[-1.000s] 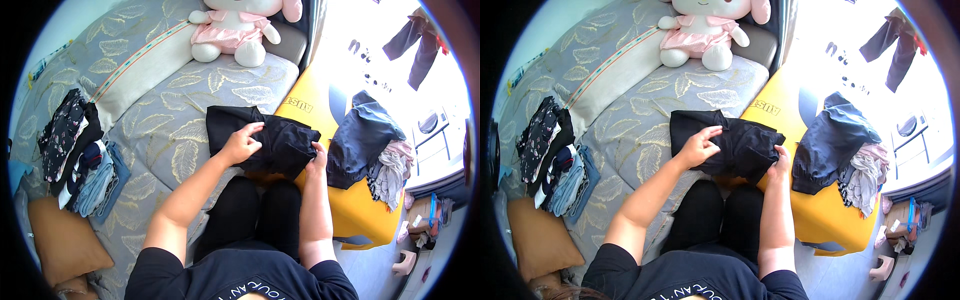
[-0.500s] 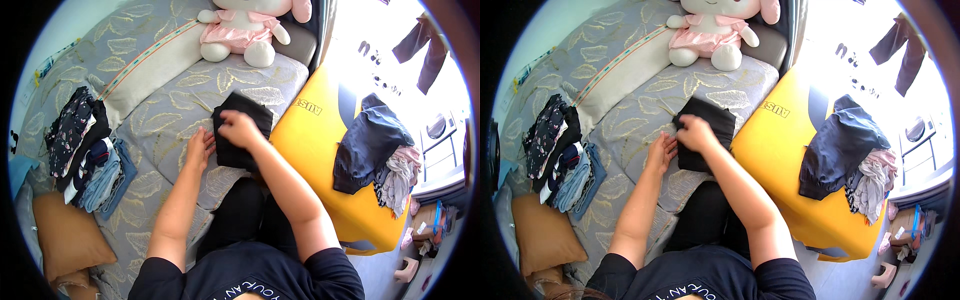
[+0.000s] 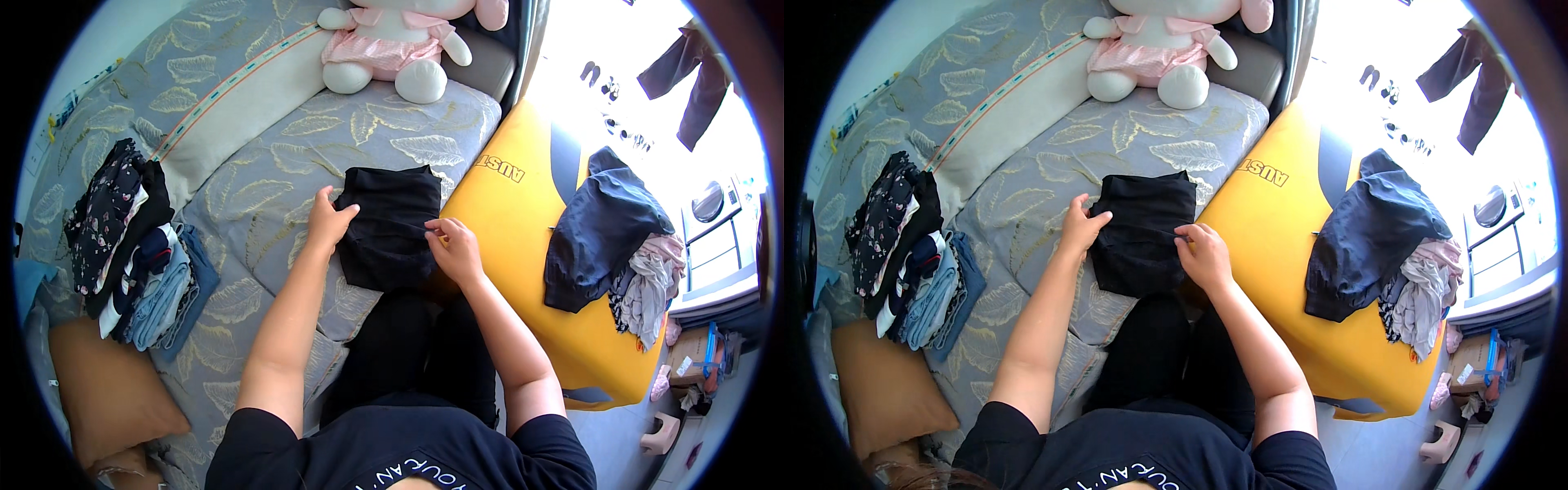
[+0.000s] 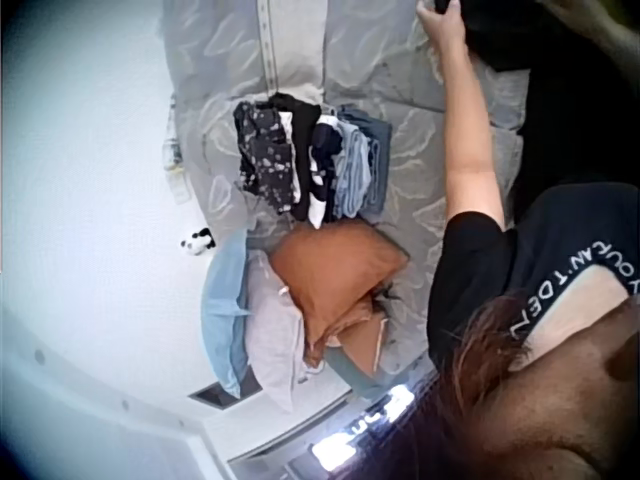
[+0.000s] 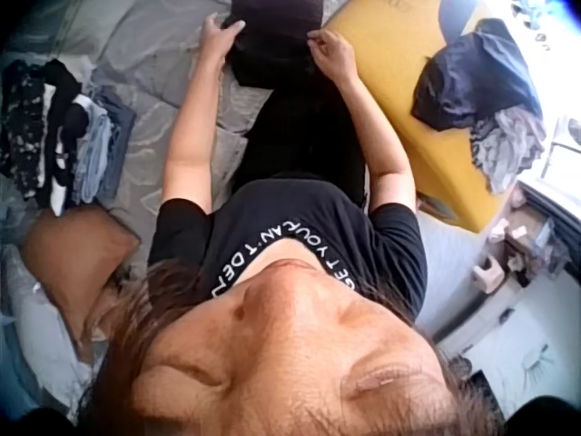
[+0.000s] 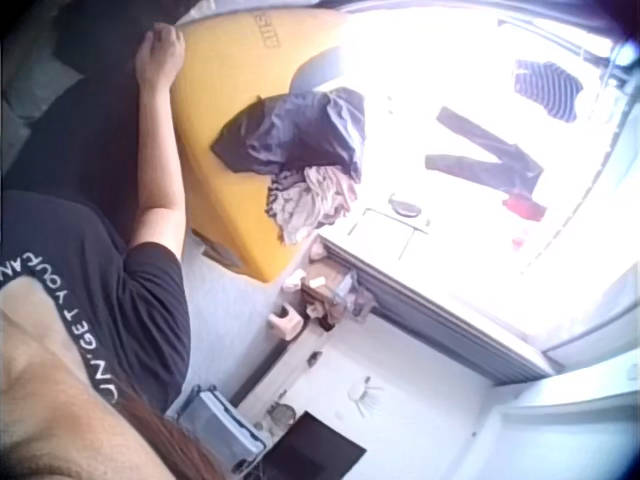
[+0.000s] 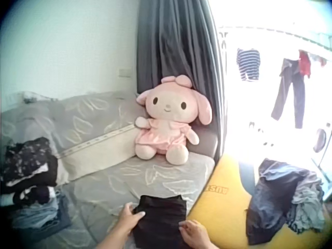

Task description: The person folds a floral dress, a black top, and black pants one at a time by hand and places them into a stack on a bed.

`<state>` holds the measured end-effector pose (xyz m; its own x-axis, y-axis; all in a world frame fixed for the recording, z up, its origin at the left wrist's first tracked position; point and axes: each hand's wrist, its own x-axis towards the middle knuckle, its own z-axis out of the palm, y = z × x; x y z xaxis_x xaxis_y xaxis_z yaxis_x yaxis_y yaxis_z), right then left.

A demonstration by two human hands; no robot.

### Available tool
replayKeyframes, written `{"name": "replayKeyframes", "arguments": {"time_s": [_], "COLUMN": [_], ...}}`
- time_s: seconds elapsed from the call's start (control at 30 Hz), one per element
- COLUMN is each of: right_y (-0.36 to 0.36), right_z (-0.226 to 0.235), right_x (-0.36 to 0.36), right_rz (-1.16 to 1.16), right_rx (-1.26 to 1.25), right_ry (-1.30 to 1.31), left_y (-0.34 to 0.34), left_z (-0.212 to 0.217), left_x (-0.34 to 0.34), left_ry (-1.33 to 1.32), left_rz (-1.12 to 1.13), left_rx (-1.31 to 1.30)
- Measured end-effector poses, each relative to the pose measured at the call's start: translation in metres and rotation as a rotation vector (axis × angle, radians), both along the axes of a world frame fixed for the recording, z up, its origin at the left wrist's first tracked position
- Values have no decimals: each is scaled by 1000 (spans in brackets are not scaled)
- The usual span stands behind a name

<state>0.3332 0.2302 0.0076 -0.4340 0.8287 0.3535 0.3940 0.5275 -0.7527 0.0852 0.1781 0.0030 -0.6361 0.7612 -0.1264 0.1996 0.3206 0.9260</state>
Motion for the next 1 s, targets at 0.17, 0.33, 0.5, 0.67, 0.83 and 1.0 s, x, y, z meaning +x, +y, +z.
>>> {"name": "replayKeyframes", "arguments": {"time_s": [0.17,0.33,0.5,0.67,0.83,1.0], "right_y": [-12,-24,-15,-3,21,39], "right_z": [-3,-25,-56,-50,-50,-22], "right_x": [-1,17,15,17,31,11], "right_rz": [207,292,172,255,312,-7], "right_rx": [191,428,725,611,-278,-818], "right_ry": [-153,-585,-684,-441,195,409], "left_y": [-27,-77,-74,-68,-45,-10], "left_z": [-7,11,9,12,3,-4], "left_x": [9,8,4,4,-2,1], "left_ry": [-148,279,1301,1106,317,-252], "left_rz": [-107,-408,-662,-874,-565,-213], "left_rx": [67,44,271,307,248,107]}}
